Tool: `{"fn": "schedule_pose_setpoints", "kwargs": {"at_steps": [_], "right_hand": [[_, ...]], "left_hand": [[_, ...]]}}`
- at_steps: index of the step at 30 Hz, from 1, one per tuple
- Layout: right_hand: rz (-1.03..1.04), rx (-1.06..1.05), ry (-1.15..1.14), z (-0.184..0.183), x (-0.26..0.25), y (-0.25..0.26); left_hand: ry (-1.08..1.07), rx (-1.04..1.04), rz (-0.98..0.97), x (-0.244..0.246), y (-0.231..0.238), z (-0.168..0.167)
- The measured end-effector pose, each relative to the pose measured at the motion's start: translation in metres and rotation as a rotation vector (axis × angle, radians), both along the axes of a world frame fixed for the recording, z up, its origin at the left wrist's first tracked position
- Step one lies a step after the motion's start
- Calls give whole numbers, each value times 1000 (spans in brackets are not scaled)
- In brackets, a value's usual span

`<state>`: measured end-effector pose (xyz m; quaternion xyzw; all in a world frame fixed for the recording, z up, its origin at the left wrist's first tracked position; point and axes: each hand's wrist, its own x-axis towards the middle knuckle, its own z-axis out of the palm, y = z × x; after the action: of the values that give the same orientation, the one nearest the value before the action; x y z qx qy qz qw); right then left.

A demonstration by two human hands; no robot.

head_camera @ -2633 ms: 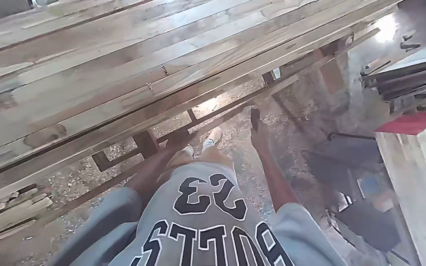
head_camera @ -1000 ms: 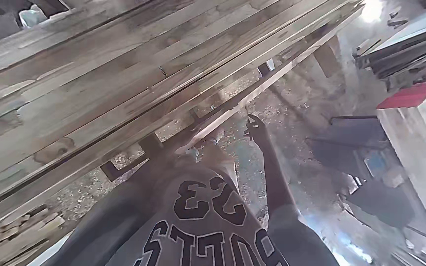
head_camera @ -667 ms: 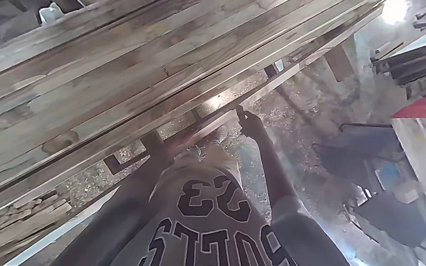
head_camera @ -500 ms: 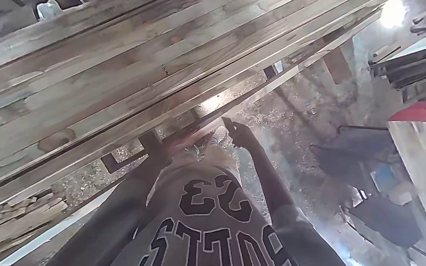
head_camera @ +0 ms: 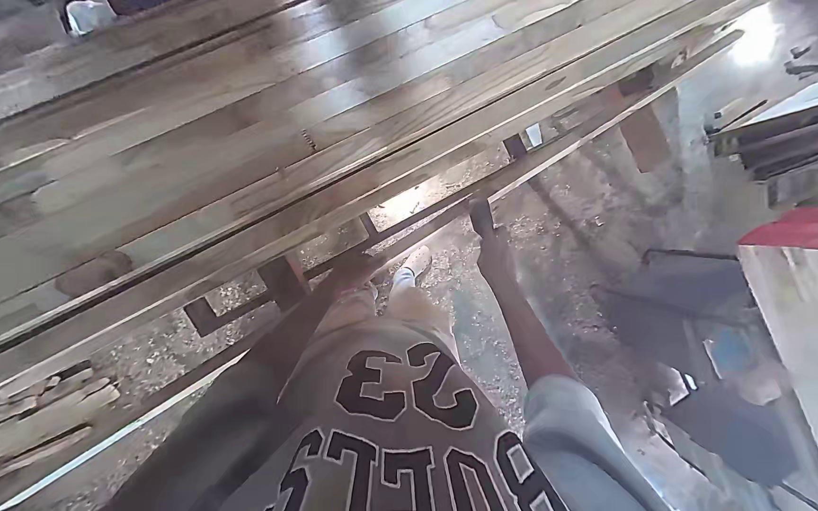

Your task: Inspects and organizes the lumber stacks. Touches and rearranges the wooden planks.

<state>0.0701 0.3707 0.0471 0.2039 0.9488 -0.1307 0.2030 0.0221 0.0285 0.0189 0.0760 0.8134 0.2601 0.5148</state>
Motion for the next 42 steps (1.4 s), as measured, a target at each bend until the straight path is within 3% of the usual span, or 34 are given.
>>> {"fn": "schedule_pose_setpoints", "kwargs": {"at_steps": [4,8,12,20,37,42], "right_hand": [[-124,-2,-84,34,7,25],[-291,-175,-12,50,-33,34],[-373,-221,-34,54,-55,4],[-548,-297,61,34,-26,-79],[-525,-275,63,30,3,-141],[-405,-294,-89,47,13,-146]], "left_hand": [[92,-23,-21,9,5,-14],[176,-85,-57,19,12,-6],[221,-177,-90,28,23,7],[292,-165,-86,33,21,8],[312,-113,-118,32,14,6],[290,-116,-109,31,14,8]]}}
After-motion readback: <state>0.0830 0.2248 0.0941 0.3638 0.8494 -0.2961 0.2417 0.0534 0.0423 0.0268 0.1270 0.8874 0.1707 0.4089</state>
